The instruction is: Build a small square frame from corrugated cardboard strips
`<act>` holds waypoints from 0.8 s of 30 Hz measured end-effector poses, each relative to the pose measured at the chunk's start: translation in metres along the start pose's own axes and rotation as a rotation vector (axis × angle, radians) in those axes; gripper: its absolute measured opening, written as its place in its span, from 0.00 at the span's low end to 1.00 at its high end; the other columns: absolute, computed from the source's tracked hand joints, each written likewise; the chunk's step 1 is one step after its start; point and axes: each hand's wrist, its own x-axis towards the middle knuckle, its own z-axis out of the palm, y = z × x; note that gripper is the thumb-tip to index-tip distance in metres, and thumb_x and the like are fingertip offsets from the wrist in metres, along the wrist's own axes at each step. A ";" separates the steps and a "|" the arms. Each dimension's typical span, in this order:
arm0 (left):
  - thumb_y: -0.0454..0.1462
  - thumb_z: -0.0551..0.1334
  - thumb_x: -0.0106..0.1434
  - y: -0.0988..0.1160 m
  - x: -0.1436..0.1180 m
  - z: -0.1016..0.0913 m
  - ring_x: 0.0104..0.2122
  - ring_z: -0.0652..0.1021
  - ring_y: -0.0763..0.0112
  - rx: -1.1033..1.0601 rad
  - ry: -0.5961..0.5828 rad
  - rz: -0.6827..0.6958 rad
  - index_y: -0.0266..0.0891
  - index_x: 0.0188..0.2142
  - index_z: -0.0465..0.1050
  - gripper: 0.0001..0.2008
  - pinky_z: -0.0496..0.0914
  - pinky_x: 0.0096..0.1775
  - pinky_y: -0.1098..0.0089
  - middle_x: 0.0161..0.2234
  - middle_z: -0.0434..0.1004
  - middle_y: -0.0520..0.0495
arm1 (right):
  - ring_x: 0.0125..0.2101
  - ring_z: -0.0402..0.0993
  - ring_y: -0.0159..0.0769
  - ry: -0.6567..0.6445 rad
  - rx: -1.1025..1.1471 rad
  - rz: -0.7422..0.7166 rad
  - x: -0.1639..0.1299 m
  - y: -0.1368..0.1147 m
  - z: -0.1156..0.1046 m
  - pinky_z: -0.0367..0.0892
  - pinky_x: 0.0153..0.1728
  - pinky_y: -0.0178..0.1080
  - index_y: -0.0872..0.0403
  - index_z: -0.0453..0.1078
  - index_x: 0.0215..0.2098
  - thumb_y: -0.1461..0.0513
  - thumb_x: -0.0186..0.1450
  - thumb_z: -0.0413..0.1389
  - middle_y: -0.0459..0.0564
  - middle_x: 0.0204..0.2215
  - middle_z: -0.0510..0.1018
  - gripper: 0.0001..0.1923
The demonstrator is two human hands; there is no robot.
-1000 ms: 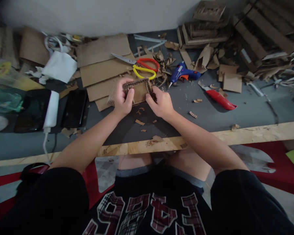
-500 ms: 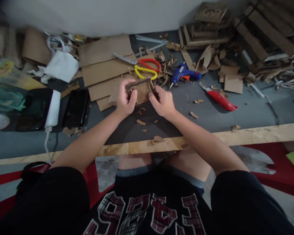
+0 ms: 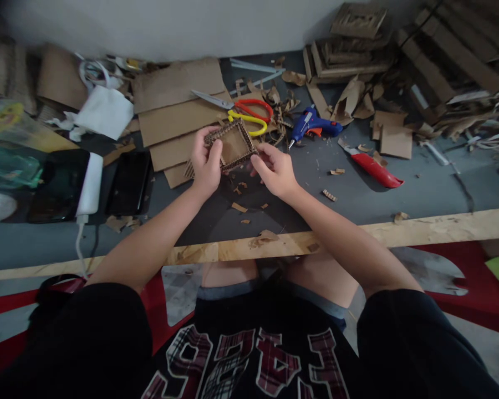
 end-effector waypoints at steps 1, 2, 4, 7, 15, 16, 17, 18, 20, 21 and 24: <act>0.59 0.52 0.68 -0.002 0.000 0.000 0.41 0.79 0.67 0.010 -0.009 0.004 0.47 0.52 0.65 0.24 0.73 0.43 0.66 0.43 0.75 0.46 | 0.23 0.74 0.34 0.009 0.019 -0.002 0.000 0.000 0.000 0.64 0.15 0.34 0.50 0.67 0.39 0.38 0.61 0.57 0.47 0.27 0.76 0.26; 0.60 0.53 0.67 -0.004 0.000 0.001 0.43 0.78 0.66 0.024 -0.016 0.011 0.46 0.51 0.65 0.25 0.73 0.44 0.66 0.44 0.74 0.45 | 0.24 0.74 0.34 0.024 0.029 -0.008 0.001 0.001 0.000 0.66 0.16 0.34 0.50 0.68 0.40 0.38 0.62 0.57 0.47 0.28 0.75 0.26; 0.60 0.56 0.66 -0.006 0.001 0.001 0.45 0.78 0.65 0.067 -0.046 0.030 0.45 0.50 0.65 0.26 0.74 0.45 0.65 0.46 0.74 0.44 | 0.25 0.73 0.33 0.069 0.027 -0.033 0.003 0.002 -0.001 0.69 0.18 0.35 0.50 0.68 0.40 0.37 0.62 0.56 0.46 0.28 0.72 0.26; 0.60 0.60 0.62 -0.001 0.001 0.000 0.47 0.77 0.63 0.147 -0.089 0.072 0.45 0.50 0.65 0.27 0.74 0.44 0.65 0.53 0.70 0.40 | 0.25 0.69 0.32 0.137 -0.008 -0.047 0.005 0.004 -0.003 0.70 0.19 0.34 0.49 0.68 0.38 0.36 0.63 0.54 0.45 0.26 0.67 0.26; 0.51 0.62 0.65 0.036 -0.003 -0.006 0.56 0.74 0.56 0.320 -0.203 0.326 0.45 0.55 0.68 0.23 0.71 0.57 0.57 0.56 0.72 0.40 | 0.27 0.64 0.31 0.078 -0.298 -0.175 0.005 -0.002 -0.004 0.63 0.28 0.37 0.53 0.71 0.33 0.39 0.68 0.49 0.46 0.25 0.70 0.28; 0.48 0.61 0.66 0.039 -0.004 -0.005 0.55 0.76 0.57 0.355 -0.226 0.352 0.44 0.54 0.69 0.20 0.70 0.57 0.57 0.54 0.75 0.40 | 0.26 0.64 0.32 0.051 -0.328 -0.182 0.004 -0.003 -0.004 0.62 0.29 0.37 0.53 0.71 0.33 0.38 0.68 0.48 0.46 0.25 0.70 0.29; 0.46 0.60 0.67 0.040 -0.005 -0.005 0.53 0.77 0.58 0.383 -0.237 0.364 0.43 0.54 0.70 0.18 0.71 0.56 0.57 0.52 0.78 0.41 | 0.26 0.64 0.32 0.029 -0.352 -0.185 0.004 -0.004 -0.004 0.62 0.29 0.37 0.53 0.71 0.33 0.38 0.69 0.47 0.46 0.24 0.71 0.29; 0.44 0.59 0.68 0.041 -0.007 -0.005 0.51 0.79 0.59 0.404 -0.237 0.363 0.42 0.54 0.71 0.17 0.71 0.54 0.58 0.50 0.80 0.42 | 0.26 0.65 0.32 0.015 -0.369 -0.188 0.004 -0.004 -0.004 0.62 0.29 0.37 0.53 0.71 0.32 0.38 0.69 0.46 0.46 0.24 0.71 0.30; 0.42 0.59 0.68 0.041 -0.008 -0.004 0.46 0.81 0.62 0.424 -0.209 0.343 0.40 0.53 0.72 0.17 0.72 0.51 0.61 0.46 0.83 0.42 | 0.27 0.65 0.32 -0.002 -0.391 -0.191 0.004 -0.005 -0.004 0.61 0.29 0.37 0.53 0.71 0.32 0.38 0.69 0.45 0.46 0.25 0.72 0.30; 0.42 0.59 0.68 0.041 -0.009 -0.004 0.44 0.82 0.63 0.428 -0.195 0.335 0.40 0.51 0.73 0.16 0.72 0.49 0.62 0.44 0.83 0.43 | 0.27 0.65 0.32 -0.011 -0.398 -0.194 0.004 -0.005 -0.004 0.61 0.29 0.37 0.53 0.71 0.33 0.38 0.69 0.45 0.46 0.25 0.72 0.31; 0.42 0.59 0.68 0.040 -0.008 -0.005 0.40 0.83 0.64 0.437 -0.185 0.327 0.40 0.46 0.76 0.12 0.72 0.46 0.63 0.41 0.85 0.45 | 0.26 0.65 0.31 -0.030 -0.400 -0.211 0.004 -0.005 -0.004 0.60 0.29 0.36 0.54 0.72 0.34 0.39 0.70 0.45 0.46 0.25 0.73 0.30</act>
